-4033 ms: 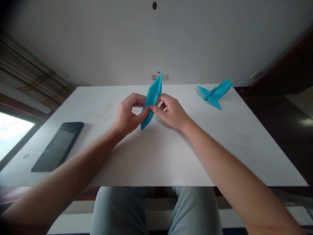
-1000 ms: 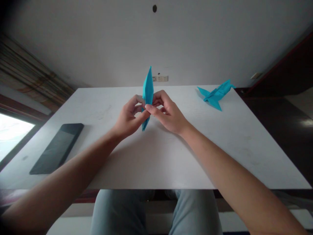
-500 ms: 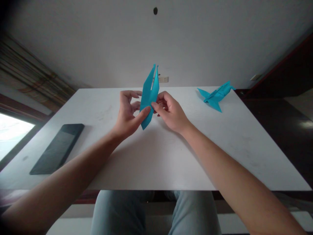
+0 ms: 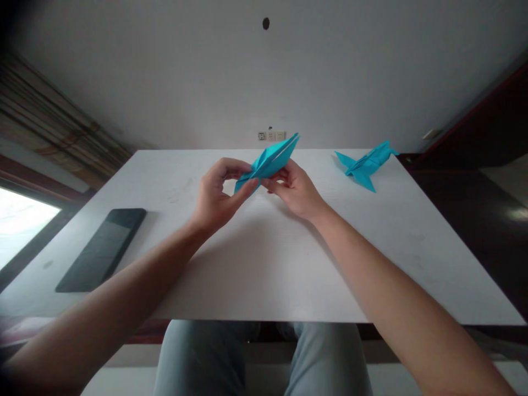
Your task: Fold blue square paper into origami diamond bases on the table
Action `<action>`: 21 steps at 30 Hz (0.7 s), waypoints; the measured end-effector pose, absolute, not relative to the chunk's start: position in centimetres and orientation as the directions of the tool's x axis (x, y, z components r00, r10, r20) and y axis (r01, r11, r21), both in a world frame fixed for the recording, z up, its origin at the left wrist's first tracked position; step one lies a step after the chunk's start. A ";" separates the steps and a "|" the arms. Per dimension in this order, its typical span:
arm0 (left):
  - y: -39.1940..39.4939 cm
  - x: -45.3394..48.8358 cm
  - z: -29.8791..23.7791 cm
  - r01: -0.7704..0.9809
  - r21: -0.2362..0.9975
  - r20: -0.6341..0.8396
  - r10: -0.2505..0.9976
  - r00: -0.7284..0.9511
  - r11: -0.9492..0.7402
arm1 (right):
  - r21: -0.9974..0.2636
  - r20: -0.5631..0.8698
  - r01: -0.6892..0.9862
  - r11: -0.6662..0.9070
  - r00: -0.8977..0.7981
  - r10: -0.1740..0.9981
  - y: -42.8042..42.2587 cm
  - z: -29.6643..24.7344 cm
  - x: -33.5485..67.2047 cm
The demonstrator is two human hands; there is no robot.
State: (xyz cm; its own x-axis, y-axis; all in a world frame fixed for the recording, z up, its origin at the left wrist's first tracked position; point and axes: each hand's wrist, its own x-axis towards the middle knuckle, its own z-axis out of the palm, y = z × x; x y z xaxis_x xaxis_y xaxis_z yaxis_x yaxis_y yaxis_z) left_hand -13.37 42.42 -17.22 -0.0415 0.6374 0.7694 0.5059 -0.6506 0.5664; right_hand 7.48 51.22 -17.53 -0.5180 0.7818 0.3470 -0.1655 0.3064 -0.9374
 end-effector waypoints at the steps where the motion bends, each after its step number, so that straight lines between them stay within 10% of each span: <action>1: 42.4 -13.4 -17.2 0.534 0.536 0.783 0.622 -0.024 -0.654 | -0.938 0.344 -0.159 0.307 -0.519 0.783 51.3 -17.6 7.5; 8: 42.3 -13.6 -16.9 0.620 0.368 0.848 0.524 0.083 -0.693 | -0.943 0.322 -0.107 0.314 -0.515 0.794 51.5 -17.6 7.8; 21: 42.5 -13.6 -17.0 0.569 0.442 0.837 0.546 0.015 -0.694 | -0.938 0.336 -0.109 0.329 -0.522 0.784 51.5 -17.6 7.7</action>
State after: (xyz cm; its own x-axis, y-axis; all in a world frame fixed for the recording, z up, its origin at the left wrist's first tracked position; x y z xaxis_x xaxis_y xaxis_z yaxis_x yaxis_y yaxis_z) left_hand -13.58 42.52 -16.96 0.0151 0.5465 0.8373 0.5686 -0.6936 0.4424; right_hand 7.69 51.47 -17.60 -0.5224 0.7838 0.3358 -0.1091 0.3291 -0.9380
